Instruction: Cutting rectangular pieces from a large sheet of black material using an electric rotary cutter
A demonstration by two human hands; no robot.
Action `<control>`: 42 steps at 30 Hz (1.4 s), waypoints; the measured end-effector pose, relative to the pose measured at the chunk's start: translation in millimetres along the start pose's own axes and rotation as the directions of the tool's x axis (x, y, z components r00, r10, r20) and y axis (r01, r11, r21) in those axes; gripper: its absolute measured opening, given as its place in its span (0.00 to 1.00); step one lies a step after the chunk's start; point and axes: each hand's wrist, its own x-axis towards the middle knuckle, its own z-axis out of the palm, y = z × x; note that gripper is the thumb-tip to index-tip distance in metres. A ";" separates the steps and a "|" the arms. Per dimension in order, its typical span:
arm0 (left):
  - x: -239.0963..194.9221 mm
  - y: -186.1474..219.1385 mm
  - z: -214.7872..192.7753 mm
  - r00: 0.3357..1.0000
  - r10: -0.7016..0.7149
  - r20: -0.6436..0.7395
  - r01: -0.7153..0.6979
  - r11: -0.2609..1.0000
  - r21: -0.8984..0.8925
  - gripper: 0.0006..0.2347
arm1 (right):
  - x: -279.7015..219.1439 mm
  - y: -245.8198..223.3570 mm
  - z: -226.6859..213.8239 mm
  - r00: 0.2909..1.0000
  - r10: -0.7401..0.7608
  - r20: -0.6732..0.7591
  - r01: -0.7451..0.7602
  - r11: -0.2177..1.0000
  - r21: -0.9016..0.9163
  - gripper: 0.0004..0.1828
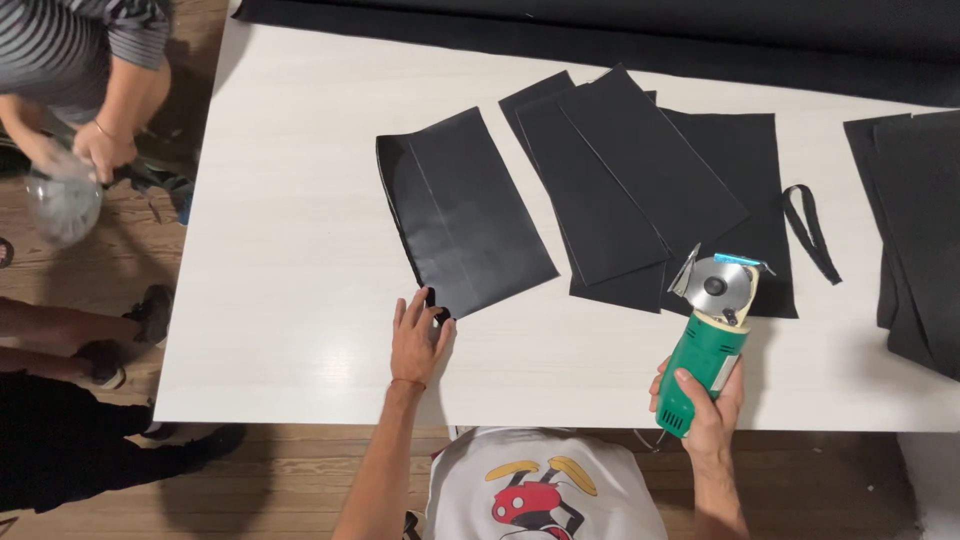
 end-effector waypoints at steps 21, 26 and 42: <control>2.9 28.6 -6.0 0.962 0.137 -0.238 -0.103 0.983 0.152 0.17 | -8.3 -21.9 22.0 0.997 0.008 -0.083 -0.031 0.962 -0.272 0.51; 30.7 174.5 -5.4 0.969 0.228 0.089 -0.170 0.887 -0.428 0.21 | -14.2 -2.9 20.3 0.997 -0.038 -0.060 0.018 0.951 -0.307 0.52; 42.5 313.3 -12.7 0.862 -0.098 0.496 0.488 0.418 -0.766 0.27 | -23.5 -15.3 52.4 0.989 0.099 0.112 -0.003 0.764 -0.645 0.67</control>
